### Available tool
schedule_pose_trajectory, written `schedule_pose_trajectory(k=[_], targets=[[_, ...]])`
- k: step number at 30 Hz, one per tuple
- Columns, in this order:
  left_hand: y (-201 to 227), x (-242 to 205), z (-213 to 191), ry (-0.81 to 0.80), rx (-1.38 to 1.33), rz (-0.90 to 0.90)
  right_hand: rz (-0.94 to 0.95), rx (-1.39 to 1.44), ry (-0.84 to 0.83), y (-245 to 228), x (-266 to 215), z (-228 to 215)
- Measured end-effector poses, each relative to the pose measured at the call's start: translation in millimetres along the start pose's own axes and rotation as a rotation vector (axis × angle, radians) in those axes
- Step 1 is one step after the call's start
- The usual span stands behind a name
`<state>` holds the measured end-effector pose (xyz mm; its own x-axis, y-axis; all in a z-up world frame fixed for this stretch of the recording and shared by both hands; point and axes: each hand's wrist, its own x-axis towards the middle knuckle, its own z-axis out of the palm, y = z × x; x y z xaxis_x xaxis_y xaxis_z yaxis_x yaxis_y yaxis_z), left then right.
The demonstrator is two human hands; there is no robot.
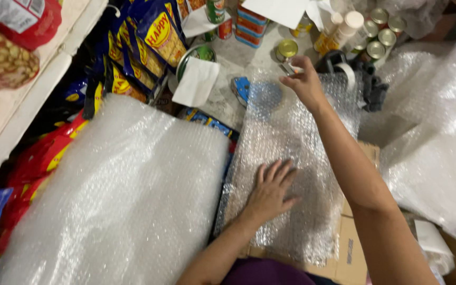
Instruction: The person wraps various canned and packaged food items in bubble wrap, securing each item with tape using a hand-held dispenser on a cardboard workspace.
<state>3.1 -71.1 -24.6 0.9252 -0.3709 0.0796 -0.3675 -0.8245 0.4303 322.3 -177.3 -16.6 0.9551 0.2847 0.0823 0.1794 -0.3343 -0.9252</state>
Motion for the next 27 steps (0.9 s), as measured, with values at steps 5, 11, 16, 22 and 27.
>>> schedule_pose_trajectory(k=[5,11,16,22,27], targets=[[-7.4,3.4,-8.8,0.033,-0.085,0.019,-0.021,0.072,0.083,47.4,127.5,63.5],[-10.5,3.5,-22.9,0.107,-0.256,-0.017,0.020,-0.017,0.106,88.1,187.0,104.7],[-14.9,5.8,-20.7,0.126,-0.271,-0.013,-0.018,-0.015,0.184,101.8,204.2,117.8],[-14.8,3.4,-17.8,0.146,-0.278,-0.021,-0.037,-0.166,0.205,85.7,193.6,113.0],[-14.5,3.3,-16.9,0.169,-0.276,-0.010,-0.116,-0.192,0.222,71.4,179.4,108.4]])
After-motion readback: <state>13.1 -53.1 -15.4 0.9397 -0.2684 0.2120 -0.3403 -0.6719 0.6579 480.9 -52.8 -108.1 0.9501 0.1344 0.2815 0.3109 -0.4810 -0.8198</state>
